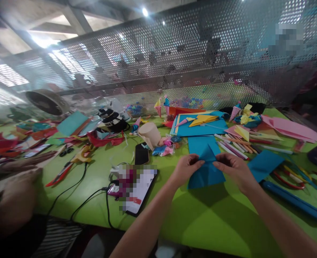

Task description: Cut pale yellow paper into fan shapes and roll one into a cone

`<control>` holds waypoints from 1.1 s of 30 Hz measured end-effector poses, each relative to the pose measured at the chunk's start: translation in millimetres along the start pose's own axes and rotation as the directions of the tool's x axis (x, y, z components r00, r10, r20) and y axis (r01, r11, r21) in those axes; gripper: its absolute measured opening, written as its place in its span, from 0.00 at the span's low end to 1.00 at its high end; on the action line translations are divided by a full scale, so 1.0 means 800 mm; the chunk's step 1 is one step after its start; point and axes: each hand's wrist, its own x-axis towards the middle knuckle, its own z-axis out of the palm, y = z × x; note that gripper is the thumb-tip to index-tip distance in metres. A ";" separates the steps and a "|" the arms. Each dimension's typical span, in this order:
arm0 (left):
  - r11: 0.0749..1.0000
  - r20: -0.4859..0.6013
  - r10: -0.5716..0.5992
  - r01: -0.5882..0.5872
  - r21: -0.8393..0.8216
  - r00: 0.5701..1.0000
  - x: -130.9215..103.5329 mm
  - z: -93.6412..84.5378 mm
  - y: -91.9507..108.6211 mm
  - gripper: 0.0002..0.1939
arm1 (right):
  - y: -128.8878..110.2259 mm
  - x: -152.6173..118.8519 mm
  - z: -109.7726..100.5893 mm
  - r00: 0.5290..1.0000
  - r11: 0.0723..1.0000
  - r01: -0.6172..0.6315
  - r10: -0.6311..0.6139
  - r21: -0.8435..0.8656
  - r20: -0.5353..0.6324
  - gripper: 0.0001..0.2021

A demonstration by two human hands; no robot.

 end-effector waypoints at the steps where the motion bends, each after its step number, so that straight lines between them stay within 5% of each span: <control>1: 1.000 0.011 -0.003 0.003 0.016 1.000 -0.001 0.000 0.002 0.18 | 0.001 0.001 0.000 1.000 1.000 -0.006 0.006 0.002 -0.005 0.19; 7: 0.999 0.041 -0.023 0.025 -0.047 0.999 -0.004 -0.001 0.011 0.19 | -0.007 0.000 0.001 0.999 0.999 0.031 -0.030 0.036 -0.034 0.17; 13: 0.992 0.037 0.035 -0.039 0.119 0.999 -0.003 0.002 0.008 0.15 | -0.011 -0.005 0.006 0.990 0.979 -0.116 0.101 0.166 0.097 0.20; 26: 0.966 0.130 0.036 -0.068 0.251 0.991 -0.007 0.004 0.005 0.14 | -0.010 -0.005 0.013 0.988 0.960 -0.153 0.145 0.233 0.051 0.19; 33: 0.954 0.179 0.037 -0.088 0.288 0.983 -0.011 0.004 0.013 0.15 | -0.005 0.004 -0.006 0.983 0.972 0.034 0.009 0.234 -0.182 0.13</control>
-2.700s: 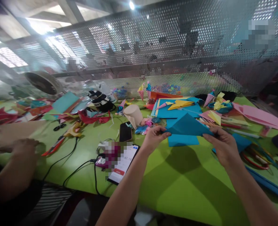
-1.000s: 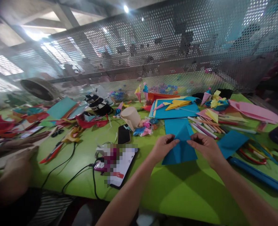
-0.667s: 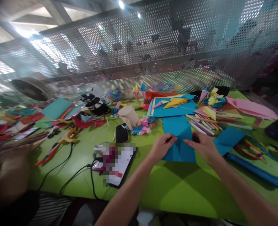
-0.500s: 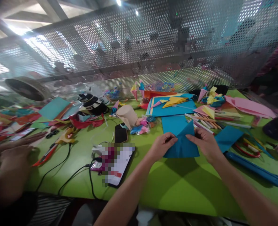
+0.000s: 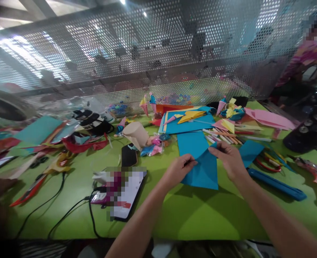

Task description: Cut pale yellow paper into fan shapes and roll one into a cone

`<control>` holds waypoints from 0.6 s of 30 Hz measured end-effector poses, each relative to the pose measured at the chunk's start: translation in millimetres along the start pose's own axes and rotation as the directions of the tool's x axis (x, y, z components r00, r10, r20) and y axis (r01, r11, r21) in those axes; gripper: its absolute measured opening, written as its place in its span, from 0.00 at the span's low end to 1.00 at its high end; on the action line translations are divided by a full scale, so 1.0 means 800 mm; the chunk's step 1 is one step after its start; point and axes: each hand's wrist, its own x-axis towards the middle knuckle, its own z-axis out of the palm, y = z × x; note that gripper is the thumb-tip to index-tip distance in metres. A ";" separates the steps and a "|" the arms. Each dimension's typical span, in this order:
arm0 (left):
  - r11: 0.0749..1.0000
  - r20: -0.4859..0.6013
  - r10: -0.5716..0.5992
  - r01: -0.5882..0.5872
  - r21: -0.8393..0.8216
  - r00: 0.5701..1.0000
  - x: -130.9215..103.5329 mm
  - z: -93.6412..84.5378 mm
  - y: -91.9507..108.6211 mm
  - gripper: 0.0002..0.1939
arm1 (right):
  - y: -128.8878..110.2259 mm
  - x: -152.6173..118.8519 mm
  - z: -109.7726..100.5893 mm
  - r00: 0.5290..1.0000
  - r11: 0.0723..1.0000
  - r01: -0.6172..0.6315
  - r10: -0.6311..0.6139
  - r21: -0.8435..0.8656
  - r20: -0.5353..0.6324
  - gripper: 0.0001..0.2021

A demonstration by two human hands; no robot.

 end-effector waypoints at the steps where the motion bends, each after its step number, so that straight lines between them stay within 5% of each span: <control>1: 1.000 0.005 0.000 0.000 -0.001 1.000 0.000 0.000 0.000 0.15 | -0.001 0.002 -0.003 0.999 0.999 0.032 -0.032 0.007 -0.032 0.12; 6: 1.000 -0.016 -0.025 0.025 -0.016 1.000 0.001 -0.002 -0.004 0.14 | -0.010 0.006 -0.005 0.998 0.997 0.062 -0.060 0.050 -0.035 0.12; 12: 0.998 -0.098 -0.034 0.029 -0.049 0.995 0.003 -0.003 -0.009 0.14 | -0.006 -0.003 0.010 0.955 0.984 -0.176 0.168 0.008 0.243 0.16; 18: 0.989 0.020 -0.063 0.065 -0.131 0.998 0.005 -0.004 -0.020 0.15 | 0.000 0.001 -0.001 0.976 0.980 -0.191 0.183 0.062 0.120 0.14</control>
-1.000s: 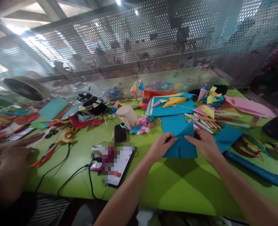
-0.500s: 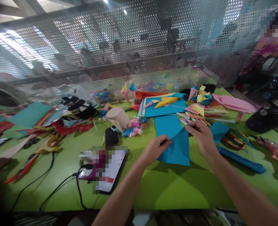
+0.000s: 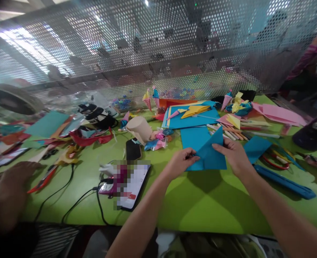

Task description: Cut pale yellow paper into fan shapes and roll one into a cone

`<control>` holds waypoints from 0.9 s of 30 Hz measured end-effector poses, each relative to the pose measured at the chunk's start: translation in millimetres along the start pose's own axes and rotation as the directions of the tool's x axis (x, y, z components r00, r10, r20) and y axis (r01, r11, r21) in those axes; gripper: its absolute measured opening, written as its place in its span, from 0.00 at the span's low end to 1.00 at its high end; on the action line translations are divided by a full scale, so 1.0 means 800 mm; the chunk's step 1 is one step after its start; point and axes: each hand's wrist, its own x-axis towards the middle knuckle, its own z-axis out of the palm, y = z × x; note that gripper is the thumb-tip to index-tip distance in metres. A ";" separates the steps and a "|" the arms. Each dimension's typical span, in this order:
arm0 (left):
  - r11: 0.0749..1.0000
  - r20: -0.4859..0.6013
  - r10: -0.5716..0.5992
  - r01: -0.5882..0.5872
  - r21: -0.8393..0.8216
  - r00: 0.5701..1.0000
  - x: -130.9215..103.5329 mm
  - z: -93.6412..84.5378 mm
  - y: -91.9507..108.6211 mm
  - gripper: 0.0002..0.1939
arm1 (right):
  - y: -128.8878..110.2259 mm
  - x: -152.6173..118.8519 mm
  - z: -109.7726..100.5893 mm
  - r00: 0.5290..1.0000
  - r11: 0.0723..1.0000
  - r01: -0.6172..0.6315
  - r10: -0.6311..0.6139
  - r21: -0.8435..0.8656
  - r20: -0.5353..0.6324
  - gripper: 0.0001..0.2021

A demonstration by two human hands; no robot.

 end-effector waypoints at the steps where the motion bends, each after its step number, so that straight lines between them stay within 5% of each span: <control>1: 1.000 0.011 0.001 -0.001 -0.002 1.000 0.000 -0.002 -0.001 0.15 | -0.001 0.001 -0.003 1.000 1.000 0.016 -0.016 0.006 -0.026 0.13; 12: 0.998 0.029 -0.044 0.043 0.037 0.999 -0.010 -0.044 0.017 0.14 | -0.007 0.005 -0.014 0.975 0.990 0.140 -0.133 0.024 -0.175 0.16; 20: 0.998 -0.328 0.041 -0.026 0.050 0.944 0.000 -0.050 0.001 0.17 | -0.006 0.005 -0.015 0.944 0.966 0.251 -0.260 -0.066 -0.204 0.11; 27: 0.995 -0.135 0.089 -0.081 0.063 0.987 -0.003 -0.015 0.015 0.16 | 0.000 0.000 -0.004 0.976 0.979 0.167 -0.181 -0.117 -0.122 0.13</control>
